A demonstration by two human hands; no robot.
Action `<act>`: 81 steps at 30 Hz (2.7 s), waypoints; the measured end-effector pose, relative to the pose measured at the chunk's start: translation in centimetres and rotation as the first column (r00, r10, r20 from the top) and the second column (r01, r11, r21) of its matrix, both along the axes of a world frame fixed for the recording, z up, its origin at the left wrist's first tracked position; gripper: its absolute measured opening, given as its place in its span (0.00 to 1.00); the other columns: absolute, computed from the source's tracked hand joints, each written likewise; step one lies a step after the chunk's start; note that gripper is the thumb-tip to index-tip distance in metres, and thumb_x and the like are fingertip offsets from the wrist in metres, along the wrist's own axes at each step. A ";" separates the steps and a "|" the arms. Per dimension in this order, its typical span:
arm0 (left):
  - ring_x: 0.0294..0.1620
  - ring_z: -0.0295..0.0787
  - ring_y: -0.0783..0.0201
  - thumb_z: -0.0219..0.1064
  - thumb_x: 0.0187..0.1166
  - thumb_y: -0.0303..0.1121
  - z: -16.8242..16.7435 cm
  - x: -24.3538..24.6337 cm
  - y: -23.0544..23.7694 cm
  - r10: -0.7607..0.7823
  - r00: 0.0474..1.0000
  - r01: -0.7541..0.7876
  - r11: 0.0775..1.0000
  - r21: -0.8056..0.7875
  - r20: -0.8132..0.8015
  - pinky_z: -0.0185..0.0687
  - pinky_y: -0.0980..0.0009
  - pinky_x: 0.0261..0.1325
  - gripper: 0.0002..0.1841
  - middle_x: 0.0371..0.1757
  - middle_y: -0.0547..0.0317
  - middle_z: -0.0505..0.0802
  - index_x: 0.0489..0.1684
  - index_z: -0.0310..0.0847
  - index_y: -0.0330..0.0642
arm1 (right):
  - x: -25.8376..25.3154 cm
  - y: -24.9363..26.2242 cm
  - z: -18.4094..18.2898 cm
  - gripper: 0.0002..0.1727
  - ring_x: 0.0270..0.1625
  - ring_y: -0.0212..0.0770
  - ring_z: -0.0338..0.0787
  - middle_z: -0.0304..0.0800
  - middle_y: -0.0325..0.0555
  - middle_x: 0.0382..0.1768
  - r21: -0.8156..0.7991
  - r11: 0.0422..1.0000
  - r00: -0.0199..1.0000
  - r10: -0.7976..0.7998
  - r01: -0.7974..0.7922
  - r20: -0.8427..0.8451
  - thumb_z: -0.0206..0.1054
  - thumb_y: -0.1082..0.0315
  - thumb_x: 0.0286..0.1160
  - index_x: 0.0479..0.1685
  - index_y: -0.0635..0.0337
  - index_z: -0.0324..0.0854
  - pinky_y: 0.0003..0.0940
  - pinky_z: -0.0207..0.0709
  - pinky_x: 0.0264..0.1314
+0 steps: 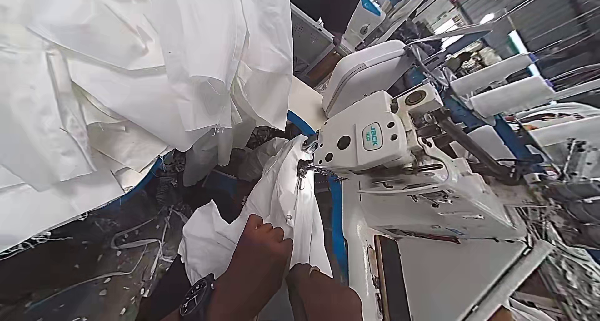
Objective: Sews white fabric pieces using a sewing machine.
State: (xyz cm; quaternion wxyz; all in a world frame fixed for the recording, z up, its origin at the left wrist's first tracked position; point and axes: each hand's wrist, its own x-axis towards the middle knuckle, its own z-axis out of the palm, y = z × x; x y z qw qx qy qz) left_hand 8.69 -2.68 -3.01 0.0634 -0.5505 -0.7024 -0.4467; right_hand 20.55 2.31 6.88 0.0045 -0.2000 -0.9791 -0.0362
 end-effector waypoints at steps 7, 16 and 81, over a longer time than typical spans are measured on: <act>0.42 0.92 0.52 0.71 0.68 0.34 0.5 -1.9 -0.9 -0.091 0.977 0.085 0.996 0.038 0.194 0.82 0.54 0.41 0.08 0.50 0.49 0.94 0.20 0.89 0.44 | 3.5 2.7 1.0 0.08 0.26 0.50 0.93 0.94 0.54 0.28 0.208 0.978 0.981 0.058 -0.018 -0.188 0.67 0.75 0.69 0.34 0.65 0.94 0.40 0.83 0.29; 0.59 0.90 0.38 0.75 0.64 0.21 0.2 -3.6 0.7 -0.529 0.740 0.546 0.833 0.088 0.415 0.83 0.50 0.57 0.03 0.74 0.23 0.81 0.25 0.88 0.29 | 1.9 1.2 -2.8 0.09 0.29 0.38 0.87 0.92 0.42 0.24 0.115 0.960 0.916 0.279 -0.256 -0.289 0.67 0.74 0.68 0.27 0.57 0.93 0.25 0.77 0.37; 0.50 0.93 0.51 0.67 0.71 0.25 -1.9 -1.5 7.4 0.075 0.955 -0.140 0.967 0.215 0.287 0.88 0.65 0.53 0.08 0.49 0.45 0.95 0.33 0.95 0.37 | -3.8 7.9 -8.8 0.14 0.56 0.47 0.97 0.98 0.56 0.48 0.044 0.995 0.752 -0.039 0.091 -0.658 0.58 0.72 0.75 0.31 0.66 0.90 0.32 0.85 0.60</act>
